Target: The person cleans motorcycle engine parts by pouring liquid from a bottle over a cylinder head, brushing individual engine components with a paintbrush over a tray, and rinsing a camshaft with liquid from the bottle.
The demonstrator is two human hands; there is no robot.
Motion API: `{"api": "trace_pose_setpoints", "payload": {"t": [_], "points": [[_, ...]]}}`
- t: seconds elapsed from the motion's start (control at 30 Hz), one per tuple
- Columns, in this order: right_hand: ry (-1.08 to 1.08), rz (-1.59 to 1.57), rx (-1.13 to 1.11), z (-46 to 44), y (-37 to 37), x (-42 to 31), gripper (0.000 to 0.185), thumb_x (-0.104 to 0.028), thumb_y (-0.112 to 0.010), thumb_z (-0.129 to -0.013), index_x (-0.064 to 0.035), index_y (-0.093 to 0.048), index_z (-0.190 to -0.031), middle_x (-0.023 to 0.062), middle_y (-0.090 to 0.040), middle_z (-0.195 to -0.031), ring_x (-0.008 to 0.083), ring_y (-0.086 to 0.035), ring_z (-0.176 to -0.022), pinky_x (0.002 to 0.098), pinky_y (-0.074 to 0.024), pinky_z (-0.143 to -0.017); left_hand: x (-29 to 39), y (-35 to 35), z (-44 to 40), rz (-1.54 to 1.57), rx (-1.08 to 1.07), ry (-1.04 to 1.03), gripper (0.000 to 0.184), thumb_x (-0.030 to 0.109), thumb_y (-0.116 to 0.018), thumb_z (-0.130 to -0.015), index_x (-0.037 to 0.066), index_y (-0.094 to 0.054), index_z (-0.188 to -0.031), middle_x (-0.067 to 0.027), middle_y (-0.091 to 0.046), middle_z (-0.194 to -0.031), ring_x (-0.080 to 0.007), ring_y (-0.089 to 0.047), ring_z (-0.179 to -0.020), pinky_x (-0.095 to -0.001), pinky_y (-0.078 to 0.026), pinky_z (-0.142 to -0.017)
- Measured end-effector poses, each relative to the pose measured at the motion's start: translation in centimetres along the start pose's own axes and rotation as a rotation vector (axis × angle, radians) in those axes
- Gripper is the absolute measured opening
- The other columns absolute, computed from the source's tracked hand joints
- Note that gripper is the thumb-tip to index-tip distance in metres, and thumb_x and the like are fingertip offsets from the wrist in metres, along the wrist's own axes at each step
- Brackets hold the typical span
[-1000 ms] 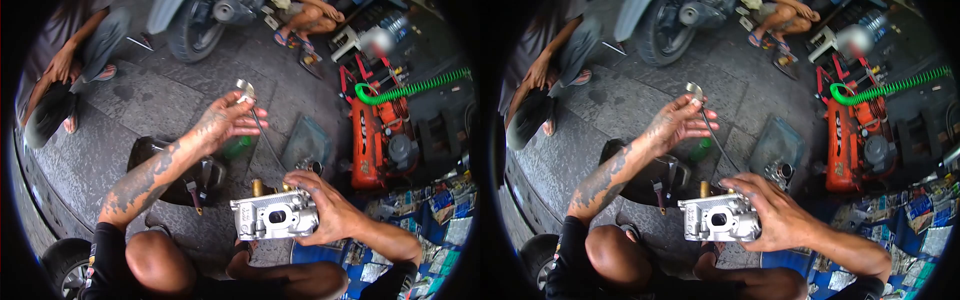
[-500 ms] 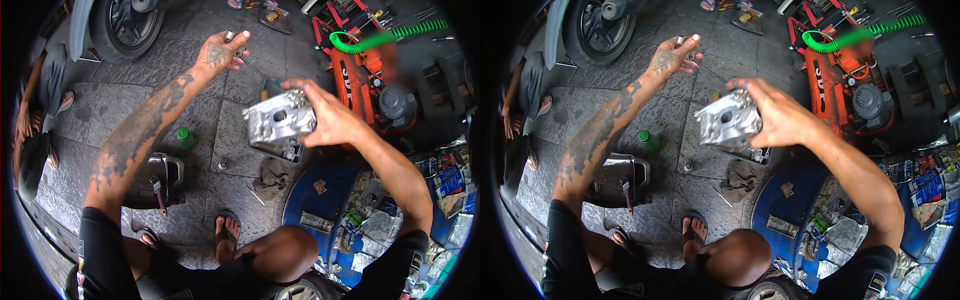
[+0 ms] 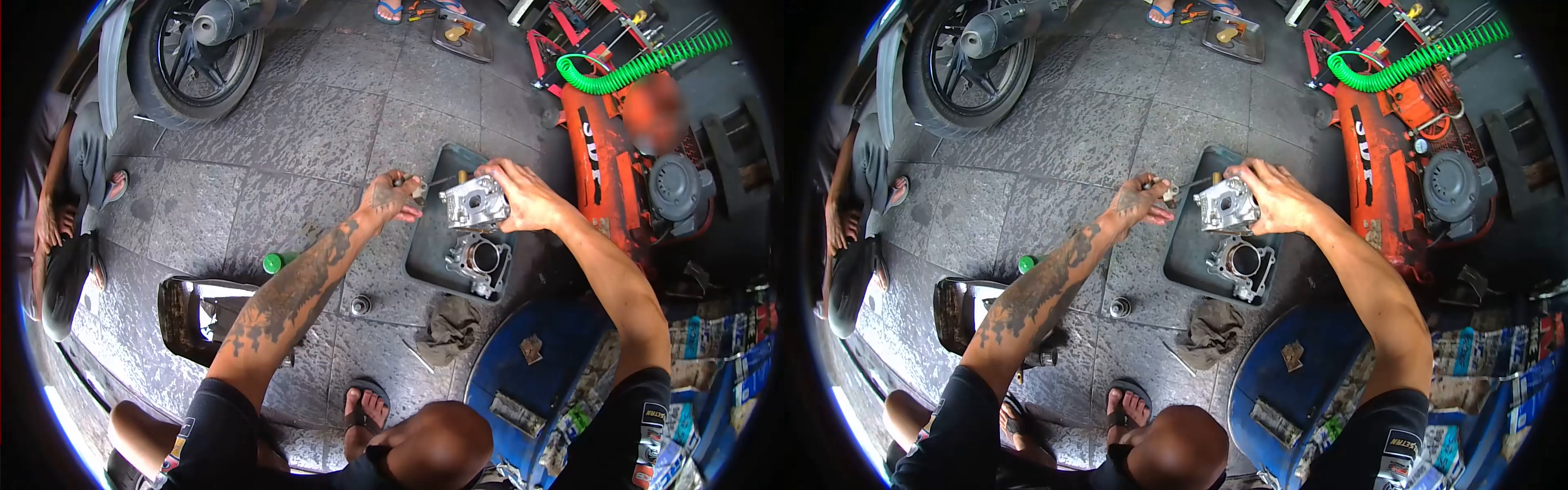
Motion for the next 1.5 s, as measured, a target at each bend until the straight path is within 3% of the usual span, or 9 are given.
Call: {"api": "trace_pose_setpoints", "payload": {"t": [0.13,0.47,0.57,0.67,0.77,1.03,1.13,1.3,1.5], "points": [[0.110,0.054,-0.024,-1.1,-2.1,1.1,0.091,-0.015,-0.080,-0.051,-0.0132,-0.040,-0.133,0.0162,-0.042,-0.126,0.0367,-0.045,-0.119,0.0477,-0.0386,-0.100,-2.2,0.5,-0.5,0.183,-0.030,0.030,0.032,0.029,-0.052,-0.096,0.001,-0.052,-0.114,-0.0130,-0.065,-0.097,-0.0247,-0.069,-0.081,-0.0307,-0.058,-0.067],[0.170,0.037,-0.072,-4.9,-3.3,3.3,0.091,-0.012,-0.079,-0.049,-0.0124,-0.041,-0.131,0.0154,-0.040,-0.131,0.0370,-0.042,-0.123,0.0461,-0.0347,-0.104,-6.1,0.6,-1.6,0.316,0.041,0.140,0.038,0.038,-0.046,-0.098,0.004,-0.055,-0.111,-0.0126,-0.069,-0.099,-0.0214,-0.068,-0.085,-0.0339,-0.054,-0.071],[0.240,0.101,-0.156,-5.4,-4.2,3.5,0.094,-0.012,-0.080,-0.051,-0.0154,-0.038,-0.135,0.0177,-0.039,-0.131,0.0371,-0.041,-0.124,0.0490,-0.0331,-0.105,-6.4,1.1,-2.1,0.259,0.167,0.135,0.040,0.035,-0.053,-0.096,0.002,-0.056,-0.117,-0.0104,-0.067,-0.096,-0.0201,-0.067,-0.086,-0.0327,-0.054,-0.068],[0.334,0.181,-0.220,-4.8,-6.4,3.7,0.095,-0.012,-0.082,-0.052,-0.0169,-0.038,-0.136,0.0189,-0.037,-0.134,0.0376,-0.039,-0.126,0.0497,-0.0290,-0.109,-8.2,1.1,-2.0,0.251,0.144,0.178,0.041,0.036,-0.058,-0.093,0.002,-0.058,-0.117,-0.0101,-0.066,-0.094,-0.0195,-0.067,-0.083,-0.0321,-0.054,-0.066],[0.293,0.125,-0.302,-4.0,-8.7,4.0,0.102,-0.010,-0.083,-0.052,-0.0197,-0.034,-0.141,0.0214,-0.033,-0.139,0.0374,-0.034,-0.131,0.0519,-0.0205,-0.114,-9.5,0.8,-1.4,0.246,0.137,0.205,0.043,0.040,-0.060,-0.092,0.002,-0.062,-0.112,-0.0106,-0.066,-0.095,-0.0193,-0.068,-0.079,-0.0309,-0.054,-0.065],[0.278,0.231,-0.275,-4.0,-10.2,1.2,0.099,-0.008,-0.082,-0.057,-0.0222,-0.034,-0.143,0.0216,-0.034,-0.140,0.0366,-0.032,-0.133,0.0534,-0.0203,-0.114,-11.8,0.7,0.6,0.362,0.181,0.213,0.044,0.043,-0.065,-0.088,0.002,-0.065,-0.103,-0.0056,-0.065,-0.082,-0.0165,-0.066,-0.069,-0.0274,-0.052,-0.059],[0.285,0.166,-0.238,-3.6,-10.2,-0.1,0.105,-0.020,-0.086,-0.055,-0.0246,-0.031,-0.144,0.0175,-0.034,-0.142,0.0357,-0.030,-0.135,0.0550,-0.0208,-0.113,-12.9,0.3,1.3,0.458,0.176,0.206,0.039,0.039,-0.066,-0.088,0.003,-0.065,-0.102,-0.0043,-0.064,-0.081,-0.0153,-0.065,-0.066,-0.0256,-0.053,-0.057],[0.212,0.170,-0.277,-2.5,-10.2,-1.2,0.107,-0.021,-0.087,-0.053,-0.0265,-0.031,-0.144,0.0145,-0.033,-0.144,0.0359,-0.025,-0.138,0.0564,-0.0199,-0.113,-13.9,-0.2,2.2,0.638,0.154,0.179,0.032,0.032,-0.067,-0.088,0.003,-0.065,-0.101,-0.0060,-0.066,-0.085,-0.0158,-0.064,-0.066,-0.0247,-0.054,-0.059],[0.025,0.197,-0.201,-1.5,-9.4,-1.9,0.110,-0.021,-0.088,-0.054,-0.0264,-0.027,-0.145,0.0124,-0.028,-0.148,0.0349,-0.021,-0.140,0.0572,-0.0172,-0.114,-12.5,-1.0,1.9,0.625,0.036,0.076,0.030,0.020,-0.064,-0.090,0.004,-0.061,-0.115,-0.0044,-0.065,-0.094,-0.0149,-0.063,-0.068,-0.0263,-0.056,-0.062]]}}
Point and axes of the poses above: each hand's wrist, its own z-axis away from the middle knuckle, its own y-axis out of the back of the hand, x = y × z, the point moved 6 cm from there along -z, towards the middle knuckle
